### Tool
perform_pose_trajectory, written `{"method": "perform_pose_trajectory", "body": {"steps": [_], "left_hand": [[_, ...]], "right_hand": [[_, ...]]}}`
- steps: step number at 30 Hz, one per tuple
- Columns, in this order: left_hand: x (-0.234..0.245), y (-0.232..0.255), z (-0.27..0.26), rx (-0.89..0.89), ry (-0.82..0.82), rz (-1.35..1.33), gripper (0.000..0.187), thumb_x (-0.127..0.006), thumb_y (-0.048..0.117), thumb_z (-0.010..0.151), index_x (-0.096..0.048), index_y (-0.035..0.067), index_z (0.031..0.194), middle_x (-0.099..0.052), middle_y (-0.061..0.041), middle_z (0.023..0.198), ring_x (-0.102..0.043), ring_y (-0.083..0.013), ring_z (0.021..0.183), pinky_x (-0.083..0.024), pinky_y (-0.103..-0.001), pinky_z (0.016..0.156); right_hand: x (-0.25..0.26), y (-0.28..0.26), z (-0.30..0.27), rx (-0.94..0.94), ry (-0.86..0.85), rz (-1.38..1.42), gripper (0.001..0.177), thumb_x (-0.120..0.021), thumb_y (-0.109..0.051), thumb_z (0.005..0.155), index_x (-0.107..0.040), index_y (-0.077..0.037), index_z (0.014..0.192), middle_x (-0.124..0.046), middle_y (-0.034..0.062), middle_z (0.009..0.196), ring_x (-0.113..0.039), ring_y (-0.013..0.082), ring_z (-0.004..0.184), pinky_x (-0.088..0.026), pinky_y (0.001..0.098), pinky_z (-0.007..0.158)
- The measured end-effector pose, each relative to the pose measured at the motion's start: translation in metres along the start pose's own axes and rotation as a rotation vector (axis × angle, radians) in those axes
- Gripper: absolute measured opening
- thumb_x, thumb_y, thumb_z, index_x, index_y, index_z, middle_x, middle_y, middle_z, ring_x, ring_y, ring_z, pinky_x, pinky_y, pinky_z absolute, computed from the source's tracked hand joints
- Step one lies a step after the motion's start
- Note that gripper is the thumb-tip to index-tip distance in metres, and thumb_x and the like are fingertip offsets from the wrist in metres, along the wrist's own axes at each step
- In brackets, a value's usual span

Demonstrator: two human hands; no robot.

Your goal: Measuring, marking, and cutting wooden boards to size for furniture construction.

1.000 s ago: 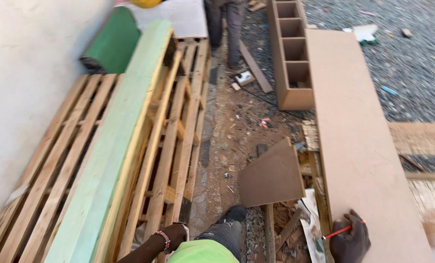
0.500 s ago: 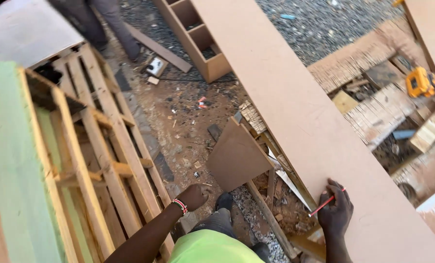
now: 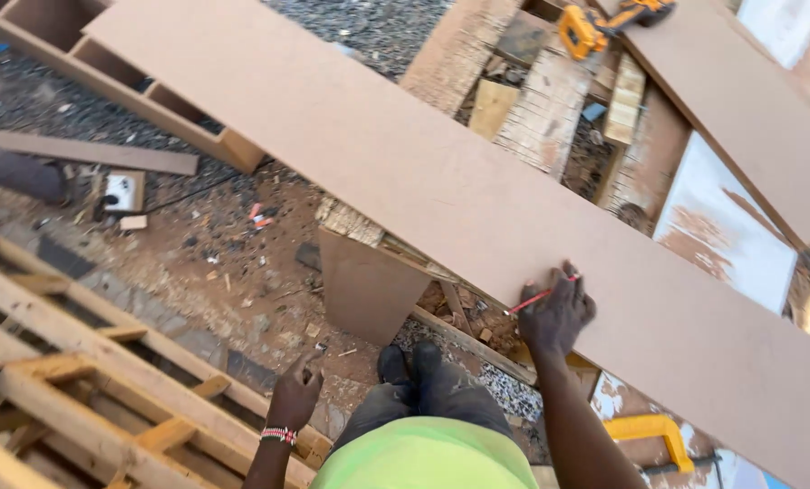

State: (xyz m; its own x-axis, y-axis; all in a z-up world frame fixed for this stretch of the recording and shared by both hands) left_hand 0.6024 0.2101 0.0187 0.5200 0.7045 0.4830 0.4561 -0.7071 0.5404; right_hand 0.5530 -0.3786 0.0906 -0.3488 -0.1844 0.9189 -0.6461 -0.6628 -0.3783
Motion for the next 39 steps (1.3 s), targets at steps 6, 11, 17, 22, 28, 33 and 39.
{"method": "perform_pose_trajectory", "body": {"steps": [6,11,17,22,28,33,39], "left_hand": [[-0.03,-0.007,0.015,-0.029,-0.036,0.022,0.055,-0.075,0.035,0.114,-0.073,0.024,0.167,-0.09,-0.016,0.116,-0.087,-0.0303,0.107,-0.068,-0.051,0.096],[-0.006,0.113,0.027,-0.145,0.124,-0.01,0.056,-0.07,0.041,0.12,-0.069,0.007,0.164,-0.074,-0.026,0.145,-0.081,-0.0417,0.126,-0.07,-0.06,0.108],[0.031,0.285,0.099,-0.518,0.362,0.079,0.06,-0.066,0.033,0.119,-0.061,-0.001,0.169,-0.055,-0.032,0.169,-0.052,-0.0529,0.164,-0.047,-0.065,0.135],[0.007,0.329,0.162,-0.506,0.353,0.421,0.077,-0.076,0.044,0.107,-0.06,0.006,0.172,-0.047,-0.028,0.182,-0.045,-0.0553,0.169,-0.04,-0.069,0.14],[-0.017,0.285,0.164,-0.425,0.254,0.659,0.101,-0.066,0.068,0.106,-0.036,0.02,0.189,-0.023,-0.017,0.199,-0.021,-0.0479,0.183,-0.029,-0.075,0.142],[0.002,0.254,0.156,-0.523,0.217,0.608,0.095,-0.065,0.063,0.107,-0.041,0.02,0.187,-0.034,-0.014,0.196,-0.027,-0.0421,0.182,-0.029,-0.066,0.146],[0.035,0.222,0.148,-0.78,0.018,0.443,0.081,-0.057,0.051,0.118,-0.033,0.02,0.189,-0.024,-0.003,0.201,-0.018,-0.0295,0.185,-0.03,-0.067,0.14]], "right_hand": [[0.011,-0.006,0.026,0.069,0.092,-0.107,0.046,-0.065,-0.054,0.114,-0.065,-0.023,0.149,-0.065,0.007,0.18,-0.053,0.0282,0.172,-0.032,0.0531,0.134],[0.014,-0.01,0.059,0.086,0.086,-0.1,0.048,-0.064,-0.051,0.115,-0.061,-0.019,0.152,-0.063,0.0111,0.182,-0.052,0.0329,0.172,-0.034,0.0547,0.134],[0.004,-0.007,0.089,0.064,0.128,-0.073,0.046,-0.065,-0.05,0.115,-0.062,-0.018,0.149,-0.064,0.0128,0.18,-0.052,0.035,0.171,-0.032,0.0573,0.133],[-0.001,-0.006,0.117,0.076,0.129,-0.071,0.045,-0.065,-0.05,0.117,-0.064,-0.018,0.149,-0.066,0.012,0.179,-0.053,0.0338,0.17,-0.031,0.0574,0.133],[-0.006,0.003,0.139,0.161,0.183,-0.085,0.043,-0.071,-0.049,0.117,-0.069,-0.018,0.147,-0.073,0.0109,0.175,-0.059,0.0327,0.166,-0.033,0.0568,0.131],[0.006,-0.004,0.151,0.246,0.222,-0.054,0.042,-0.081,-0.043,0.114,-0.077,-0.016,0.146,-0.079,0.0128,0.169,-0.066,0.0367,0.16,-0.035,0.0556,0.129],[-0.014,0.006,0.164,0.108,-0.019,0.013,0.047,-0.073,-0.027,0.109,-0.073,-0.001,0.149,-0.067,0.0216,0.173,-0.06,0.0376,0.157,-0.025,0.0559,0.124]]}}
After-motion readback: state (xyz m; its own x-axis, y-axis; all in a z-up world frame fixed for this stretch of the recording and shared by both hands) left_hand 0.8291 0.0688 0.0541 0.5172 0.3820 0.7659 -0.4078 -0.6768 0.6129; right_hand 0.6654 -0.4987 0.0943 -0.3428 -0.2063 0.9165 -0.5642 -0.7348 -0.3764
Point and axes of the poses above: each hand's wrist, its own z-axis towards the middle knuckle, its own x-axis out of the back of the hand, y = z × x, the point moved 9 cm from there along z, towards the middle knuckle
